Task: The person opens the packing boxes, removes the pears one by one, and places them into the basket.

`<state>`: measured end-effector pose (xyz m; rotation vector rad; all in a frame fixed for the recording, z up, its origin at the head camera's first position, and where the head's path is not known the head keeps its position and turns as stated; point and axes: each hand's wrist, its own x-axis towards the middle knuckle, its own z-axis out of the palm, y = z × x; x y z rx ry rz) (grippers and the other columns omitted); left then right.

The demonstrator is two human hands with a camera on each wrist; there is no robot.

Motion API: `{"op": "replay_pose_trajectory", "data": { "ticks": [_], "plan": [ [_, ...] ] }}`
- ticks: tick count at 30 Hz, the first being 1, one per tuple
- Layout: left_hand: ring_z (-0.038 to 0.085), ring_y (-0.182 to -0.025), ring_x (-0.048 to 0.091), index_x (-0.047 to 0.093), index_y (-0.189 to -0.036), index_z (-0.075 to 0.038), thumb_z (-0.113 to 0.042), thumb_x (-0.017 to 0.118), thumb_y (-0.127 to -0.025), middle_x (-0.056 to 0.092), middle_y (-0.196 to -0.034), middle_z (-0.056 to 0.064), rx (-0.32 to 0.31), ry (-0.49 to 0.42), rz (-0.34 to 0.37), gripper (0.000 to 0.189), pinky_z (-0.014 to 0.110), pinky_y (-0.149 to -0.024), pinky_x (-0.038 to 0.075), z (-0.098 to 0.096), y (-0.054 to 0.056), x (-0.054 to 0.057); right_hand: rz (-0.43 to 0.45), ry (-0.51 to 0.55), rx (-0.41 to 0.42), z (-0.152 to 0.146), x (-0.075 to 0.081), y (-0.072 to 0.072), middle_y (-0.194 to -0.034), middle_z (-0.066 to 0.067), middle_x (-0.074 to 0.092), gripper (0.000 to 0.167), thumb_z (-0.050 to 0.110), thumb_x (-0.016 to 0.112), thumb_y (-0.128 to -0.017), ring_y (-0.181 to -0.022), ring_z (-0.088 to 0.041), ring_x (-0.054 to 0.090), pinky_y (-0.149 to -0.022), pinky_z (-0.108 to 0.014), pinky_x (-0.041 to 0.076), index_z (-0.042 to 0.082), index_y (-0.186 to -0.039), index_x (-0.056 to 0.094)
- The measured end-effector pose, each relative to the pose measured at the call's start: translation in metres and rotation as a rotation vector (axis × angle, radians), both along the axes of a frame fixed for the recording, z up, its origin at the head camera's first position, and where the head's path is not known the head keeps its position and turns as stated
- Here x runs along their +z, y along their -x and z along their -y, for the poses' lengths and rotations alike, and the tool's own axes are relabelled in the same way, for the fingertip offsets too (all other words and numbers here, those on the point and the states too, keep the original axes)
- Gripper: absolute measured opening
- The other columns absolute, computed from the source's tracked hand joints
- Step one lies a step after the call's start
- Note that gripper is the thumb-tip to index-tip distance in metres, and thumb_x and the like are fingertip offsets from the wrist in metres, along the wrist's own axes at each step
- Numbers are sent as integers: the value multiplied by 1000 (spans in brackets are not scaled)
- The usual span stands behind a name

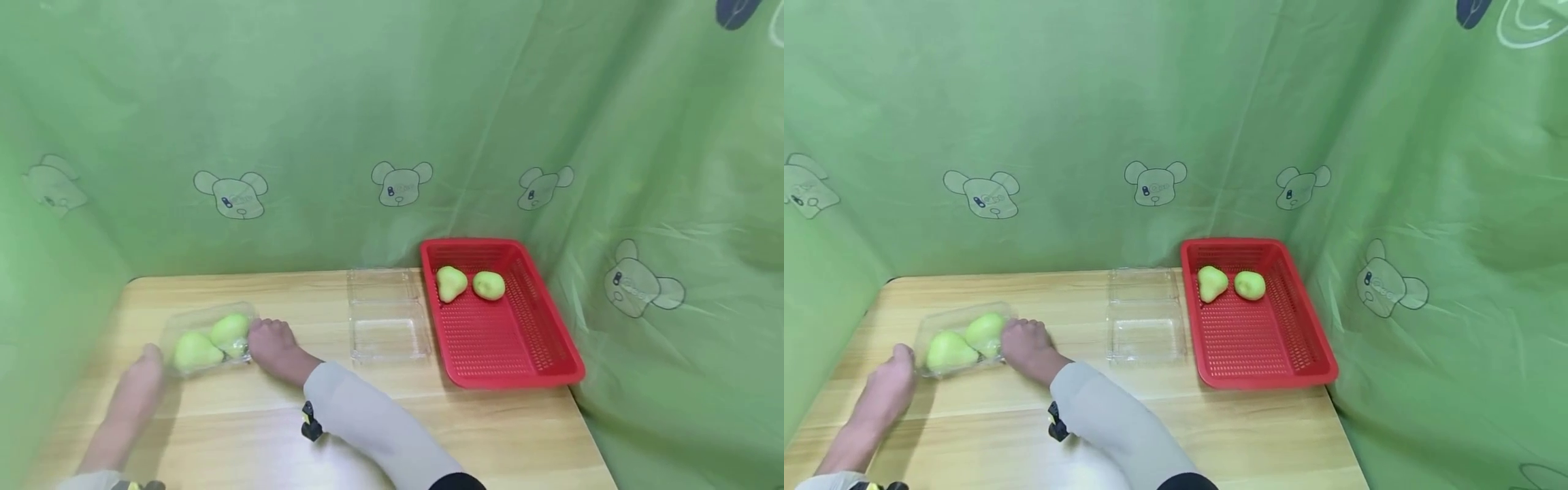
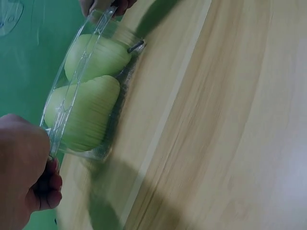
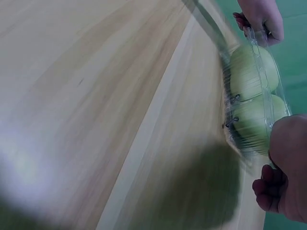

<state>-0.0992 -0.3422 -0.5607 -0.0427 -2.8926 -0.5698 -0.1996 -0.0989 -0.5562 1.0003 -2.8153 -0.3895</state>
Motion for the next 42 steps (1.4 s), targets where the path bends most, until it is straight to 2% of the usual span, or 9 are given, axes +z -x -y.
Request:
{"op": "replay_pose_trajectory", "data": {
  "ticks": [2, 8, 12, 16, 22, 29, 34, 38, 42],
  "plan": [
    [28, -49, 53, 38, -102, 12, 8, 31, -100, 52, -65, 19, -9, 4, -15, 8, 39, -40, 48, -4, 0, -1, 1, -14, -7, -5, 2, -1, -85, 8, 65, 19, 20, 47, -106, -74, -6, 61, -65, -18, 55, 16, -104, 65],
    [20, -45, 44, 44, -100, 15, 14, 41, -94, 48, -61, 11, -92, 118, -228, 6, 30, -36, 41, -27, 1, -7, -6, -40, -38, -26, 3, -6, -85, 8, 65, 21, 22, 46, -107, -75, -6, 60, -70, -19, 55, 17, -108, 66],
    [18, -44, 40, 46, -97, 14, 14, 42, -95, 45, -59, 8, -133, 210, -334, 5, 28, -35, 37, -44, 3, -7, -60, -90, -38, -43, 4, -11, -84, 8, 66, 25, 27, 44, -108, -76, -7, 61, -72, -20, 56, 18, -106, 67],
    [17, -42, 39, 48, -95, 15, 14, 41, -96, 45, -56, 9, -156, 255, -400, 7, 26, -34, 36, -60, 2, -4, -117, -145, -32, -59, 8, -17, -83, 8, 64, 29, 30, 42, -109, -74, -8, 59, -69, -20, 52, 19, -100, 67],
    [20, -43, 43, 49, -93, 15, 17, 46, -94, 48, -58, 12, -166, 219, -402, 4, 27, -34, 41, -85, -4, 0, -145, -230, -14, -82, 10, -22, -83, 8, 58, 28, 32, 40, -109, -73, -8, 50, -65, -19, 45, 19, -97, 62],
    [25, -46, 50, 50, -91, 15, 16, 48, -94, 53, -60, 17, -166, 179, -375, 3, 31, -38, 48, -111, -10, 1, -197, -248, 40, -111, 6, -23, -82, 8, 52, 22, 32, 46, -106, -72, -9, 44, -65, -20, 43, 19, -94, 59],
    [27, -46, 51, 50, -91, 16, 14, 47, -96, 53, -60, 19, -141, 183, -375, 6, 32, -37, 48, -121, -12, 3, -191, -255, 45, -122, 10, -22, -81, 7, 50, 22, 31, 45, -106, -72, -10, 41, -63, -21, 38, 18, -94, 58],
    [26, -44, 49, 52, -88, 17, 11, 50, -97, 52, -58, 19, -129, 218, -430, 11, 31, -35, 47, -127, -14, 3, -156, -232, 45, -128, 12, -19, -82, 6, 51, 21, 29, 45, -105, -72, -11, 40, -62, -22, 36, 17, -95, 59],
    [24, -41, 45, 53, -82, 17, 11, 48, -95, 50, -55, 18, -153, 298, -548, 16, 31, -32, 43, -133, -14, 0, -136, -211, 48, -136, 12, -19, -81, 6, 51, 18, 27, 47, -103, -73, -12, 40, -63, -23, 35, 17, -94, 59]
  ]
}}
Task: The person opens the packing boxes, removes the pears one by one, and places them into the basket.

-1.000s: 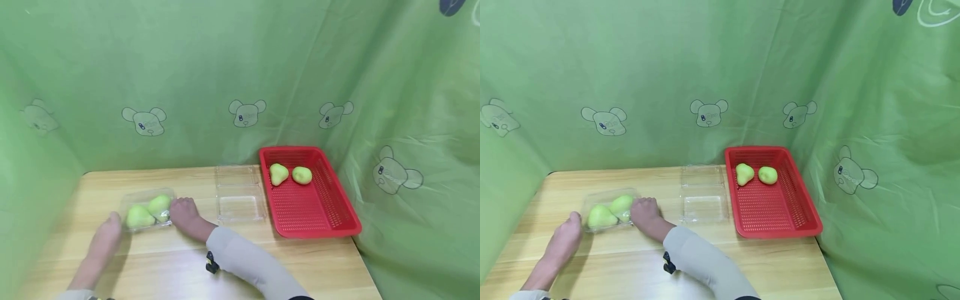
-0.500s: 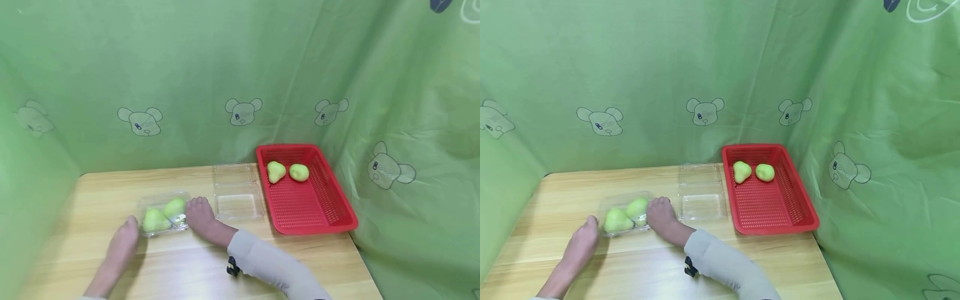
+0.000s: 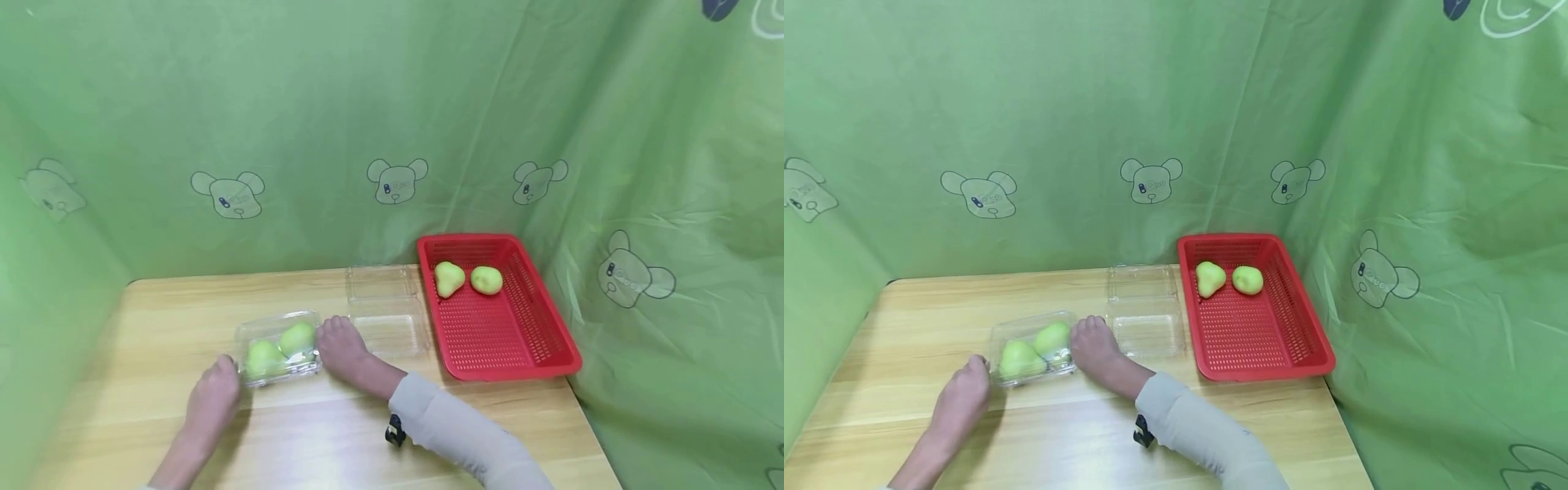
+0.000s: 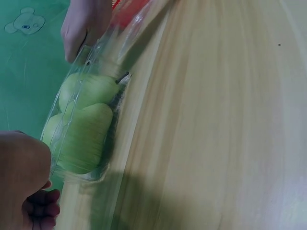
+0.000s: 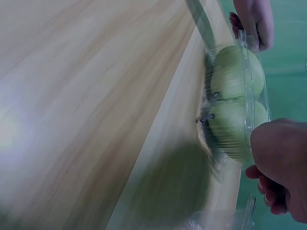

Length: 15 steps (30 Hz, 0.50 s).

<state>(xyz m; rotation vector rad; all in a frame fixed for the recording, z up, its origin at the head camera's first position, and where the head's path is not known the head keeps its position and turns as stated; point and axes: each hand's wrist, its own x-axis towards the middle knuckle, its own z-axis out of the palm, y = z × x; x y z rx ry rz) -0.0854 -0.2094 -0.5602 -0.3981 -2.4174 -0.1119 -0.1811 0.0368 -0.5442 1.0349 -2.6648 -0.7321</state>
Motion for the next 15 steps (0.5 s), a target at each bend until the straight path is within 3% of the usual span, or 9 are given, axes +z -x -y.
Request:
{"op": "replay_pose_trajectory", "data": {
  "ticks": [3, 7, 13, 15],
  "plan": [
    [21, -40, 41, 52, -75, 14, 9, 44, -96, 46, -52, 15, -15, 65, -88, 23, 29, -30, 39, -3, 0, 0, 4, 12, 2, -4, -2, 0, -81, 5, 50, 17, 26, 47, -103, -73, -12, 39, -64, -23, 35, 17, -94, 59],
    [18, -41, 36, 51, -71, 9, 6, 41, -98, 43, -52, 11, 0, 122, -134, 29, 25, -32, 33, -7, 0, 2, 8, 29, 7, -10, -3, 1, -82, 5, 49, 18, 26, 45, -104, -75, -13, 39, -66, -23, 37, 17, -95, 59],
    [13, -46, 26, 48, -66, 0, 11, 42, -82, 37, -51, 5, 52, 166, -191, 21, 22, -41, 20, -10, 3, 0, 15, 50, 11, -16, -5, 4, -84, 4, 50, 19, 26, 43, -105, -77, -14, 40, -69, -24, 41, 16, -97, 58],
    [13, -48, 24, 46, -66, -2, 10, 43, -81, 35, -52, 4, 44, 158, -192, 19, 23, -43, 18, -10, 3, 0, 26, 61, 11, -18, -5, 5, -85, 3, 50, 19, 26, 43, -105, -78, -14, 40, -70, -24, 42, 15, -98, 58]
  ]
}}
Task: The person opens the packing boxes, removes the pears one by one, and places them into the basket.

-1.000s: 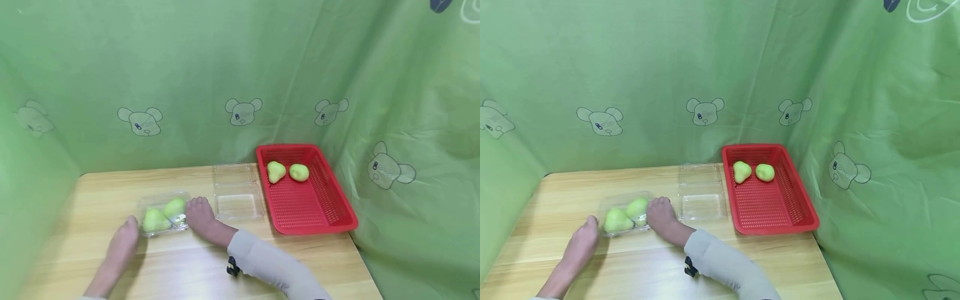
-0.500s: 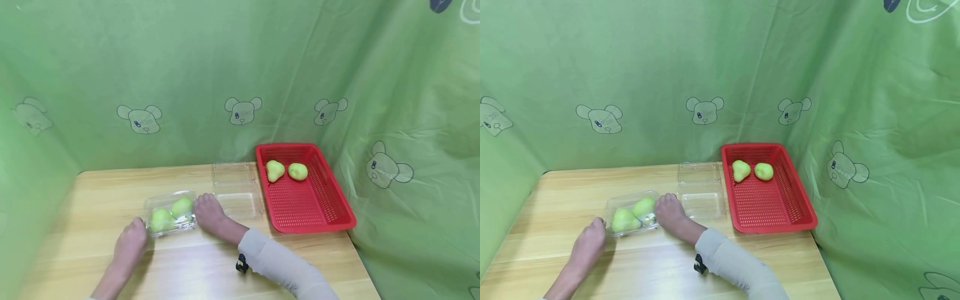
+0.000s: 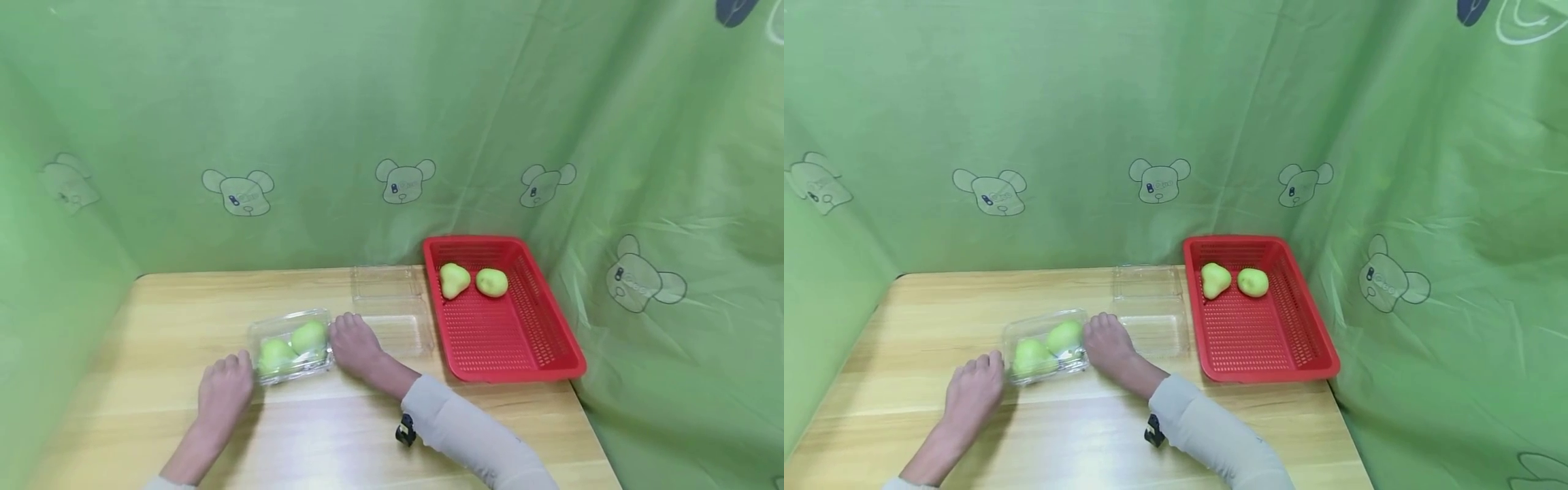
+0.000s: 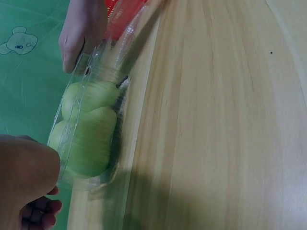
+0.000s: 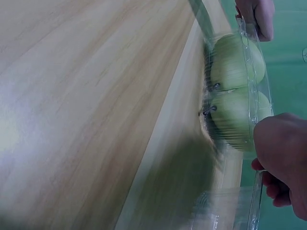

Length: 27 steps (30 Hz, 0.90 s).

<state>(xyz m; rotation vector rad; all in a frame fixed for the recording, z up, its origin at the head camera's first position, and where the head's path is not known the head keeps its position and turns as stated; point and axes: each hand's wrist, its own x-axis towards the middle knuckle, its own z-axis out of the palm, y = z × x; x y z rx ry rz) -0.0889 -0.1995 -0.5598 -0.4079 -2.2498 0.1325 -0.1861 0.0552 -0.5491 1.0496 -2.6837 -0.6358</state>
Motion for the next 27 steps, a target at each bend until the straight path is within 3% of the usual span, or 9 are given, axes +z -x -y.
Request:
{"op": "replay_pose_trajectory", "data": {
  "ticks": [12, 16, 18, 20, 24, 27],
  "plan": [
    [11, -53, 21, 48, -70, -2, 0, 40, -86, 36, -56, 2, -51, 9, 101, 18, 23, -46, 19, 4, 4, 3, -7, 35, 17, -8, -1, 8, -84, 3, 48, 13, 20, 46, -100, -78, -15, 39, -69, -25, 38, 15, -94, 56],
    [10, -53, 23, 49, -72, -3, -1, 45, -88, 36, -58, 0, -64, -34, 166, 17, 21, -49, 17, 4, 2, 4, -17, 42, 22, -8, -2, 8, -83, 3, 48, 13, 20, 46, -100, -77, -14, 38, -68, -24, 36, 16, -93, 56],
    [10, -52, 26, 51, -74, -3, -1, 47, -92, 37, -59, -1, -59, -98, 273, 18, 20, -48, 19, 5, 0, 4, -17, 44, 22, -7, -2, 8, -83, 4, 47, 13, 20, 46, -100, -77, -14, 37, -67, -24, 34, 16, -93, 55],
    [10, -53, 32, 53, -81, -2, -4, 47, -100, 41, -62, -1, -37, -229, 473, 20, 19, -47, 25, 6, -1, 5, -14, 46, 21, -7, -2, 8, -83, 4, 47, 13, 20, 46, -100, -76, -14, 36, -67, -25, 33, 16, -92, 55],
    [15, -62, 47, 55, -103, 2, -20, 41, -110, 55, -77, 5, 47, -600, 916, 27, 22, -51, 42, 10, -1, 9, -11, 51, 17, -7, -3, 8, -82, 3, 47, 13, 19, 46, -100, -76, -15, 35, -66, -25, 30, 16, -92, 55],
    [19, -75, 56, 53, -120, 5, -26, 41, -111, 63, -92, 12, 80, -847, 1102, 34, 26, -61, 51, 15, 0, 14, -15, 61, 17, -6, -4, 9, -82, 3, 47, 13, 18, 46, -100, -76, -15, 35, -66, -25, 30, 16, -92, 55]
  ]
}}
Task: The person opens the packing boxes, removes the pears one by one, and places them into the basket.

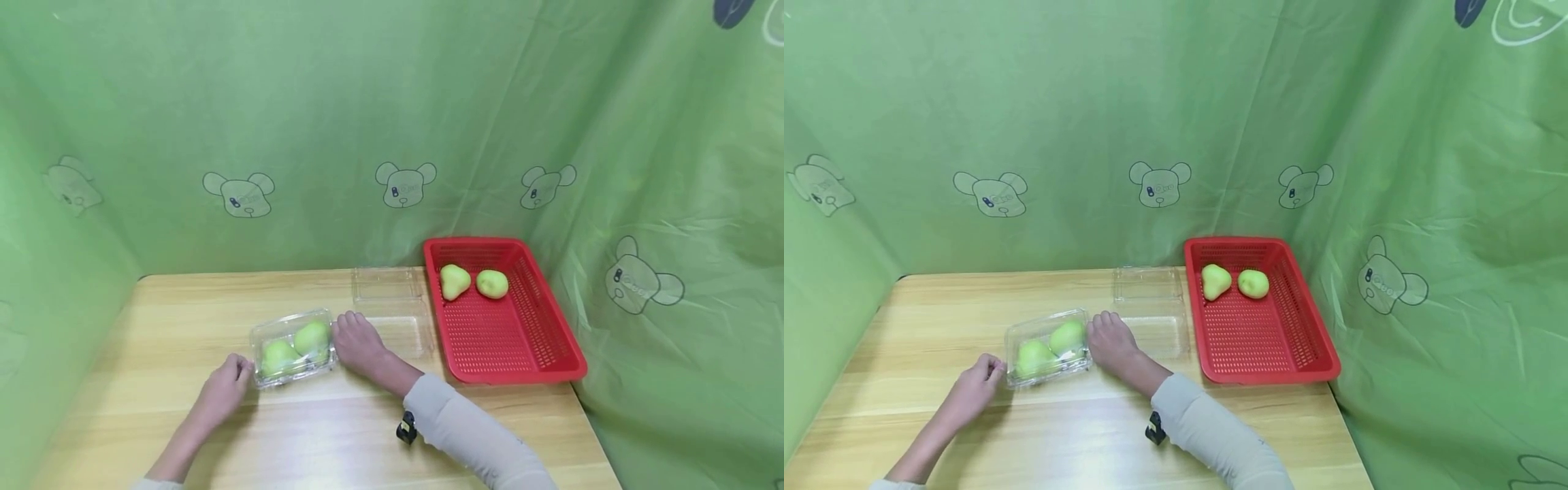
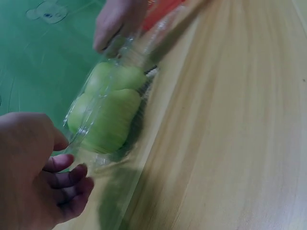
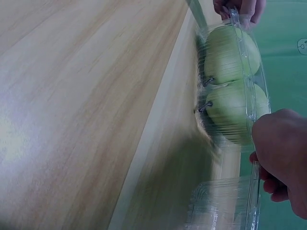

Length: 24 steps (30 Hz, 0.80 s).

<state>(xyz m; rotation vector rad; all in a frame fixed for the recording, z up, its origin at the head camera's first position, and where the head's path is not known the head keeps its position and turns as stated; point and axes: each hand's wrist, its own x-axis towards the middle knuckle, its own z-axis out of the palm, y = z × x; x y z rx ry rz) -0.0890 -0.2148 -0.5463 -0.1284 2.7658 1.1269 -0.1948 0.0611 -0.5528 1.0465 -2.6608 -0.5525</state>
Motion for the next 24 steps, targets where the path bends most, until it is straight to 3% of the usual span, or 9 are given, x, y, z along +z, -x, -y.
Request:
{"op": "replay_pose_trajectory", "data": {
  "ticks": [5, 12, 20, 24],
  "plan": [
    [20, -88, 64, 50, -133, 7, -26, 49, -109, 67, -107, 16, 70, -255, 107, 41, 29, -75, 59, 7, 3, 4, -12, 3, 12, 0, 2, 0, -82, 3, 46, 13, 18, 46, -99, -75, -14, 36, -66, -24, 33, 16, -90, 55],
    [16, -89, 68, 48, -139, 14, -18, 52, -107, 69, -106, 13, 134, -551, 165, 45, 26, -84, 62, 16, 6, -3, -11, -10, 9, 1, 4, -2, -81, 4, 47, 14, 18, 45, -100, -75, -14, 37, -66, -24, 34, 16, -91, 56],
    [14, -87, 71, 48, -139, 16, -15, 60, -102, 72, -100, 6, 137, -666, 218, 50, 25, -84, 63, 23, 7, -11, -2, -53, 10, 4, 7, 1, -82, 4, 47, 14, 18, 46, -101, -74, -13, 36, -63, -23, 29, 16, -95, 58],
    [13, -86, 71, 45, -140, 16, -14, 60, -101, 71, -97, 4, 146, -709, 243, 51, 25, -84, 63, 24, 8, -13, 21, -12, 17, 5, 10, 3, -81, 4, 52, 11, 15, 53, -99, -72, -12, 39, -60, -22, 31, 14, -96, 63]
  ]
}}
